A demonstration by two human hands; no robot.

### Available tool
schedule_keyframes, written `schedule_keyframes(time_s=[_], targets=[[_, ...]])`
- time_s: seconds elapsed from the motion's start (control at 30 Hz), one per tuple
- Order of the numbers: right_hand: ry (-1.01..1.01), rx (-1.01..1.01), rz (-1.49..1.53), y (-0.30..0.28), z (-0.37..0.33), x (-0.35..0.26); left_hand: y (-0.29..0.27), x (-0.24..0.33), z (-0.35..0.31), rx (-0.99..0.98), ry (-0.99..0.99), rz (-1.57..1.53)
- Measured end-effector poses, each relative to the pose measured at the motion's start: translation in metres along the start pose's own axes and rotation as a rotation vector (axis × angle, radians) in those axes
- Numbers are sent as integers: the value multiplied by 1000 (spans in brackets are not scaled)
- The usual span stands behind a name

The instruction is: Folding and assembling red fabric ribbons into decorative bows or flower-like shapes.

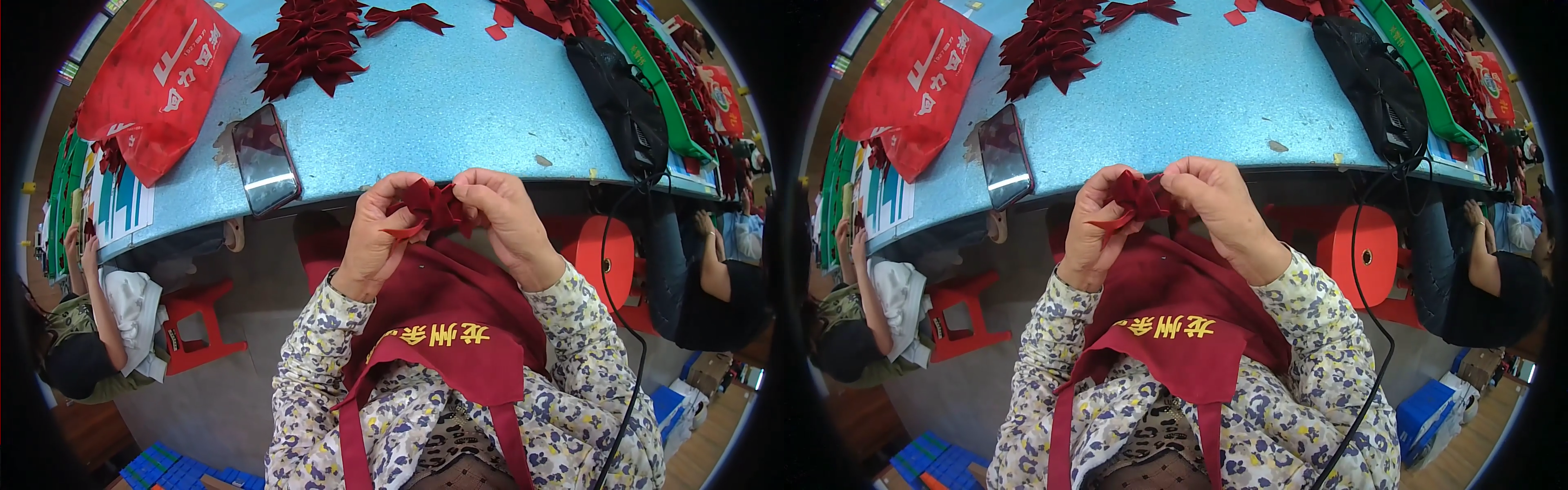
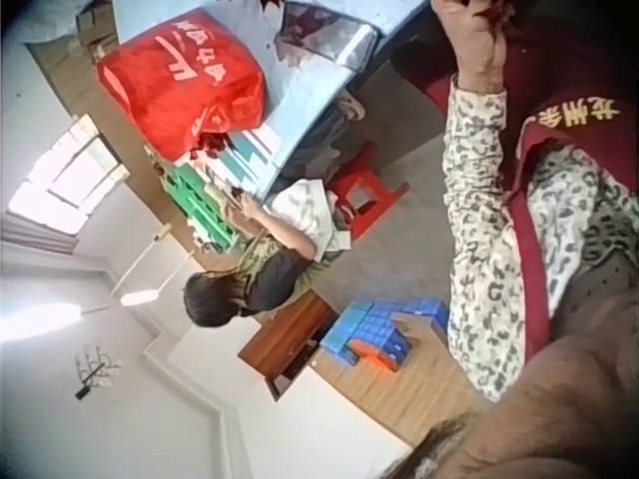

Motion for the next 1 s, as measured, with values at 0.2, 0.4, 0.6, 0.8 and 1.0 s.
schedule_keyframes(time_s=[0.2,0.4,0.6,0.8,1.0], targets=[[-242,86,-114,9,-1,5,-6,-1,-3,79,-32,-5],[-902,116,-901,32,-24,-33,-14,0,-6,86,-56,2],[-991,111,-1000,43,-27,-34,-9,4,-6,64,-47,-7],[-1093,166,-1210,64,-25,-31,0,15,-9,173,48,106],[-988,181,-1271,75,-22,-23,-5,23,-18,211,145,301]])
Point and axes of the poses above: each hand's wrist, its own z-axis towards the middle knuckle, its own y-axis out of the palm, x = y × z, the point moved 5 cm from there along z, towards the middle knuckle, and after that the axes turned 6 degrees about -x, right-handed, at the moved point
